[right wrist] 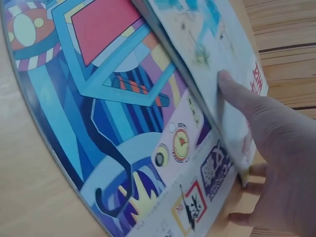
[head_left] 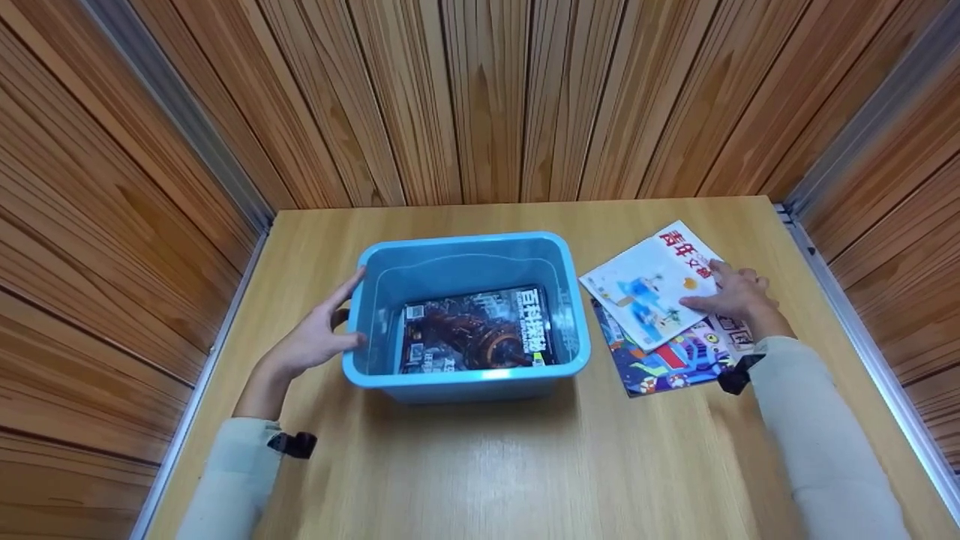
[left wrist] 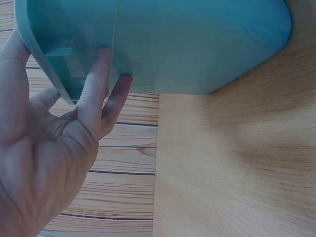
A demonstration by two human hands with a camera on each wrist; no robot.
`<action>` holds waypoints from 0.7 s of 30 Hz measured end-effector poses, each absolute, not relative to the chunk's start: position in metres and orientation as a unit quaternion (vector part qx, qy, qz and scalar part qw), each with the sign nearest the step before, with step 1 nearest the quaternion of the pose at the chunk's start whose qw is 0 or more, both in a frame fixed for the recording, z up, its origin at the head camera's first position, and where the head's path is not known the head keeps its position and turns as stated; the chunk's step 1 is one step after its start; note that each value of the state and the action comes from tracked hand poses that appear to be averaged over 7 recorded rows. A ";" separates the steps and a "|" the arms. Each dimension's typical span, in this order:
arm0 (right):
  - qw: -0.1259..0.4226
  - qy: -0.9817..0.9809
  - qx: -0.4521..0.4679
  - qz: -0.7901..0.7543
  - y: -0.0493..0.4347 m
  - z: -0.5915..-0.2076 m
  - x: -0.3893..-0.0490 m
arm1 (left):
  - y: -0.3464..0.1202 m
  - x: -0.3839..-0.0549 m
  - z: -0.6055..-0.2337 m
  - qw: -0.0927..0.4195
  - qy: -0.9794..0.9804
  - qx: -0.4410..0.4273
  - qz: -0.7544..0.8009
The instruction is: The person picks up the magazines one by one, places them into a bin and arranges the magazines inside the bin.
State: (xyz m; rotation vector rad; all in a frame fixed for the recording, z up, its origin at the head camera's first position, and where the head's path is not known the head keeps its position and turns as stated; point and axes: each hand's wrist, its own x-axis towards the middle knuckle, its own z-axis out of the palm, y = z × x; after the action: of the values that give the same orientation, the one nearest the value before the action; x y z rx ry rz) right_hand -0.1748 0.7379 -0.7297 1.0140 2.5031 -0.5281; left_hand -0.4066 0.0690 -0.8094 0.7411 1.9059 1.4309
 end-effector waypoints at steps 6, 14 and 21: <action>0.222 0.890 0.358 -0.177 0.737 -0.719 -0.169 | 0.071 -0.406 -0.809 0.319 0.721 0.283 0.546; 0.261 0.868 0.367 -0.208 0.740 -0.702 -0.163 | 0.070 -0.406 -0.809 0.317 0.721 0.282 0.549; 0.302 0.842 0.365 -0.258 0.741 -0.693 -0.168 | 0.070 -0.406 -0.809 0.316 0.722 0.283 0.546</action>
State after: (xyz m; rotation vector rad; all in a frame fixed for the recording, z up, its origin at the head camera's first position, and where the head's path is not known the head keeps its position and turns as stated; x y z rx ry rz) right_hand -0.1684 0.7406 -0.6929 0.9681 2.2338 -0.6844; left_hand -0.4063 0.0700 -0.8091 0.7464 1.9021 1.4371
